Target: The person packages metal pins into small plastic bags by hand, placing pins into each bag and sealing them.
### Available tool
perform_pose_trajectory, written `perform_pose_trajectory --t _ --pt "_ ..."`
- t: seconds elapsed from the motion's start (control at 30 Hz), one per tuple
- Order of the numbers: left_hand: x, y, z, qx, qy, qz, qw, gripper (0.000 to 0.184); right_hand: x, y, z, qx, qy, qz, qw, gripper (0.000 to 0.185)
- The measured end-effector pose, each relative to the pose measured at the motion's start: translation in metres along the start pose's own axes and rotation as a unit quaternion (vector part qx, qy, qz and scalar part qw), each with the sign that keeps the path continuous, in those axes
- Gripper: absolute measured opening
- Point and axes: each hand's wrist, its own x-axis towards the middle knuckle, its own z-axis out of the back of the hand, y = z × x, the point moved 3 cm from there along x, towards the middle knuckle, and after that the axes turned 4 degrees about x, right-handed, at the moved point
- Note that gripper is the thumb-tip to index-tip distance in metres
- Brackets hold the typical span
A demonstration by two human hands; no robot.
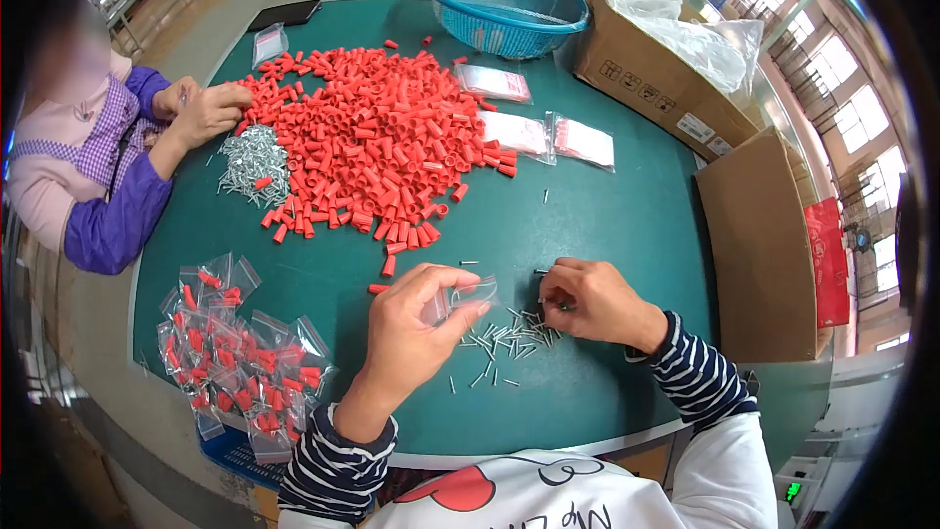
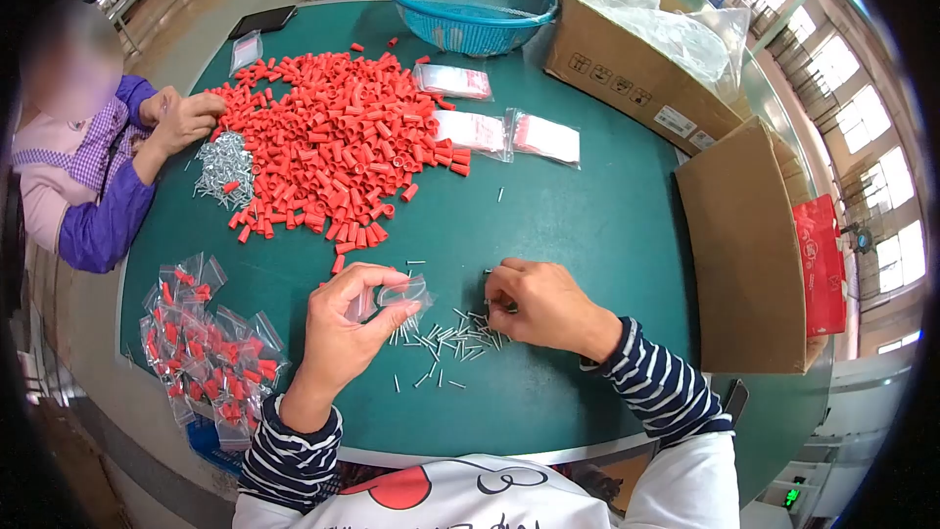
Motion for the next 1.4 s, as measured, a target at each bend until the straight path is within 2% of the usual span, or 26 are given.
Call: perform_pose_trajectory --t 0.07,0.17,0.27,0.57,0.67,0.77,0.9,1.1,1.2,1.3,1.4 --pt "0.000 -0.001 0.000 0.005 0.001 0.008 1.000 0.026 -0.002 0.003 0.003 0.066 -0.024 -0.041 0.997 0.012" --pt "0.000 -0.002 -0.001 0.010 0.008 0.009 1.000 0.027 -0.002 0.007 -0.002 0.090 -0.028 -0.020 0.995 0.011" --pt "-0.001 -0.002 -0.001 0.002 0.005 0.008 1.000 0.027 0.000 0.009 -0.010 0.023 0.019 -0.006 1.000 0.011" --pt "-0.001 -0.001 -0.002 0.016 0.021 0.011 1.000 0.028 0.006 0.022 -0.023 -0.164 0.031 0.009 0.986 0.011" --pt "0.000 0.003 -0.001 0.010 0.016 0.009 1.000 0.028 0.008 0.013 -0.019 -0.050 -0.055 0.066 0.995 0.009" --pt "-0.002 0.008 -0.002 -0.023 0.026 0.035 0.999 0.029 0.011 0.030 -0.002 0.184 -0.103 0.044 0.977 0.009" --pt "-0.001 0.006 -0.005 -0.020 0.043 0.036 0.998 0.030 0.019 0.050 0.007 0.196 -0.181 0.138 0.954 0.010" --pt "-0.001 0.010 -0.004 -0.024 0.043 0.041 0.998 0.030 0.032 0.058 0.006 0.152 -0.169 0.176 0.958 0.013" --pt "-0.001 0.010 -0.003 -0.016 0.041 0.057 0.997 0.030 0.043 0.039 0.024 0.136 -0.212 0.082 0.964 0.015" --pt "0.000 0.007 -0.003 -0.018 0.036 0.057 0.998 0.029 0.076 -0.004 0.031 0.034 -0.252 0.070 0.965 0.019" --pt "0.002 0.004 0.001 0.003 0.026 0.041 0.999 0.029 0.105 -0.038 0.027 -0.042 -0.241 0.073 0.967 0.021"
